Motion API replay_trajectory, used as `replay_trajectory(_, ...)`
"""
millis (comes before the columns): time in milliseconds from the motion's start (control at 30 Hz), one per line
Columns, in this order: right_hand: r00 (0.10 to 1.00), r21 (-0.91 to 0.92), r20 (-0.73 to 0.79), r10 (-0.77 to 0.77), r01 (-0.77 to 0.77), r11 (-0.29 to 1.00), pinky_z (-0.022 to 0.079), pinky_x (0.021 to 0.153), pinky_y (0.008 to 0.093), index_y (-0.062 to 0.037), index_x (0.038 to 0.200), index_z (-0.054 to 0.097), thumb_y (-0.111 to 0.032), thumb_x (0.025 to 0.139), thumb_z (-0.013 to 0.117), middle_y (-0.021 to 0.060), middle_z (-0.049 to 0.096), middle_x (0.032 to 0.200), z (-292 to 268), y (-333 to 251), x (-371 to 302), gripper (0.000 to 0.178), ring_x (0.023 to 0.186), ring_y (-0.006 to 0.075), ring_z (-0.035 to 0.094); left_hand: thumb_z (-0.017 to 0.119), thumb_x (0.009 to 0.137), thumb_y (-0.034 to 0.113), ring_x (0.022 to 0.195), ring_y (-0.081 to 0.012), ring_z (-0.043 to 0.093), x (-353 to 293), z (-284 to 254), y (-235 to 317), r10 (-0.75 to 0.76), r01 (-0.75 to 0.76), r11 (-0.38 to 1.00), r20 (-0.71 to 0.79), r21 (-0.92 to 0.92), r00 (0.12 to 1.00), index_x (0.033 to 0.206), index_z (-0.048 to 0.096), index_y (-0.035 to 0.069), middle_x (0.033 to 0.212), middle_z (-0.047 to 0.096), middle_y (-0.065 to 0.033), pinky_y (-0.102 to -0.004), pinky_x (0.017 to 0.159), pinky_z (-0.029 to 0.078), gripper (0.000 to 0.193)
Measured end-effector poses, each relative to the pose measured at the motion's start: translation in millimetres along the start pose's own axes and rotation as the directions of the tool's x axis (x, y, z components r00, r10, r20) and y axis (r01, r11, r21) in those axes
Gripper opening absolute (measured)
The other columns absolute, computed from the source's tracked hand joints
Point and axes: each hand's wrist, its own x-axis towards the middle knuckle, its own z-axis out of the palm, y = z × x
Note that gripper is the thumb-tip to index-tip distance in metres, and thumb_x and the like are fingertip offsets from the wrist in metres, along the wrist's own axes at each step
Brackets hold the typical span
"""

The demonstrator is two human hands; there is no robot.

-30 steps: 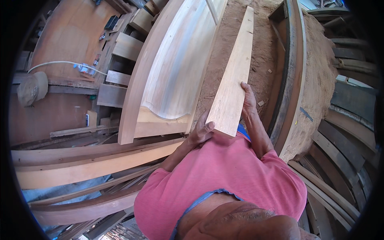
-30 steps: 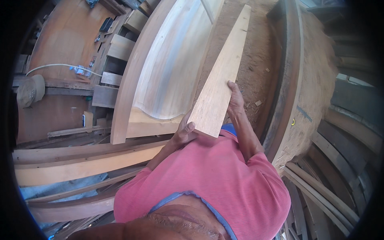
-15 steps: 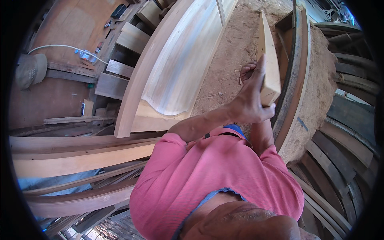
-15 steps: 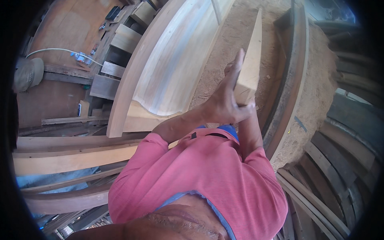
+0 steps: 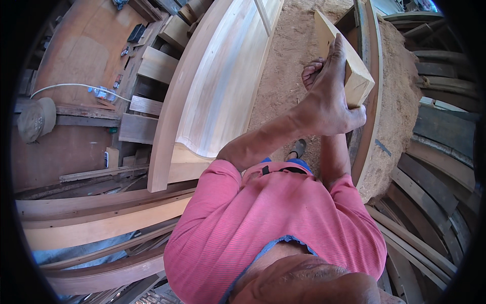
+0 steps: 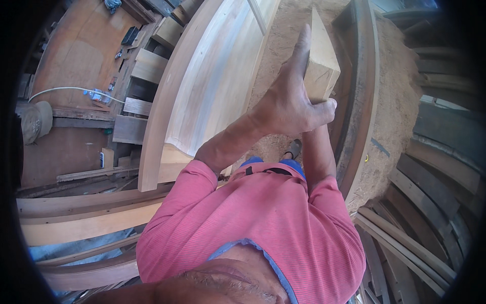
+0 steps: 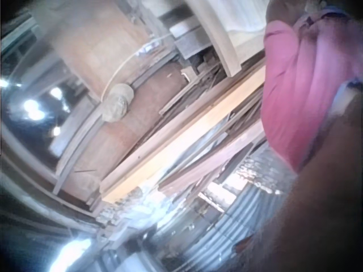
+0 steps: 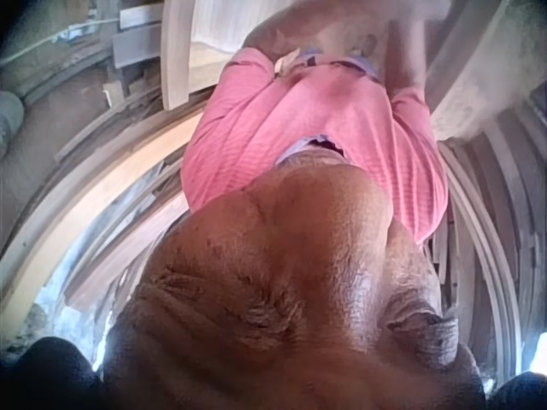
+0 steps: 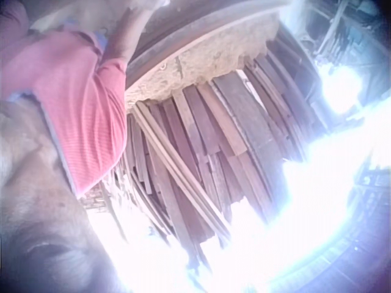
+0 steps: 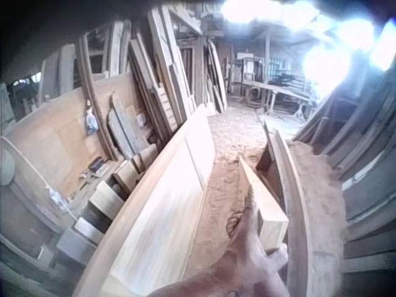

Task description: The person measures a long wooden plank with a tape measure and marks it with a pencil. They then select another plank from a stack, inspect it, and place it on a workbench.

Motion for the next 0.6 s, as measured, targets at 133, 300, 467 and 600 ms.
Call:
replay_trajectory(133, 0.998, -0.03, -0.06, 0.018, -0.02, 0.999, 0.062, 0.074, 0.0407, -0.005, 0.122, 0.06, -0.049, 0.11, 0.038, 0.0124, 0.069, 0.098, -1, 3, -8, 0.051, 0.081, 0.0254, 0.07, 0.076, 0.069, 0.023, 0.15, -0.0485, 0.025, 1, -2, -2, 0.043, -0.039, 0.992, -0.024, 0.119, 0.999, 0.151, -0.004, -0.025, 0.155, 0.022, -0.0463, -0.0429, 0.125, 0.016, 0.124)
replay_trajectory(300, 0.971, -0.115, -0.238, 0.019, -0.047, 0.992, 0.062, 0.072, 0.04, -0.0052, 0.122, 0.059, -0.048, 0.11, 0.039, 0.0123, 0.069, 0.096, -9, 4, -27, 0.049, 0.078, 0.025, 0.069, 0.076, 0.068, 0.018, 0.148, -0.0473, 0.027, -18, 0, -12, 0.074, -0.075, 0.997, -0.065, 0.0, 0.995, 0.155, -0.002, -0.02, 0.158, 0.021, -0.043, -0.0436, 0.126, 0.012, 0.122)
replay_trajectory(467, 0.807, -0.211, -0.589, 0.042, -0.204, 0.956, 0.062, 0.069, 0.0393, -0.0054, 0.122, 0.059, -0.048, 0.111, 0.039, 0.0121, 0.069, 0.095, -53, 1, -75, 0.048, 0.075, 0.0246, 0.069, 0.072, 0.077, 0.006, 0.158, -0.045, 0.009, -105, 18, -46, 0.115, -0.118, 0.992, -0.071, -0.035, 0.991, 0.162, 0.003, -0.007, 0.166, 0.007, -0.0355, -0.0507, 0.127, 0.016, 0.11)
replay_trajectory(600, 0.745, -0.18, -0.647, 0.165, -0.359, 0.916, 0.062, 0.065, 0.0374, -0.0054, 0.121, 0.057, -0.048, 0.11, 0.04, 0.0128, 0.067, 0.094, -120, 6, -129, 0.047, 0.07, 0.0233, 0.066, 0.078, 0.075, 0.013, 0.156, -0.0526, -0.003, -179, 50, -87, 0.084, -0.084, 0.996, 0.015, 0.001, 0.996, 0.162, 0.01, -0.003, 0.166, -0.001, -0.0363, -0.0592, 0.126, 0.01, 0.111)
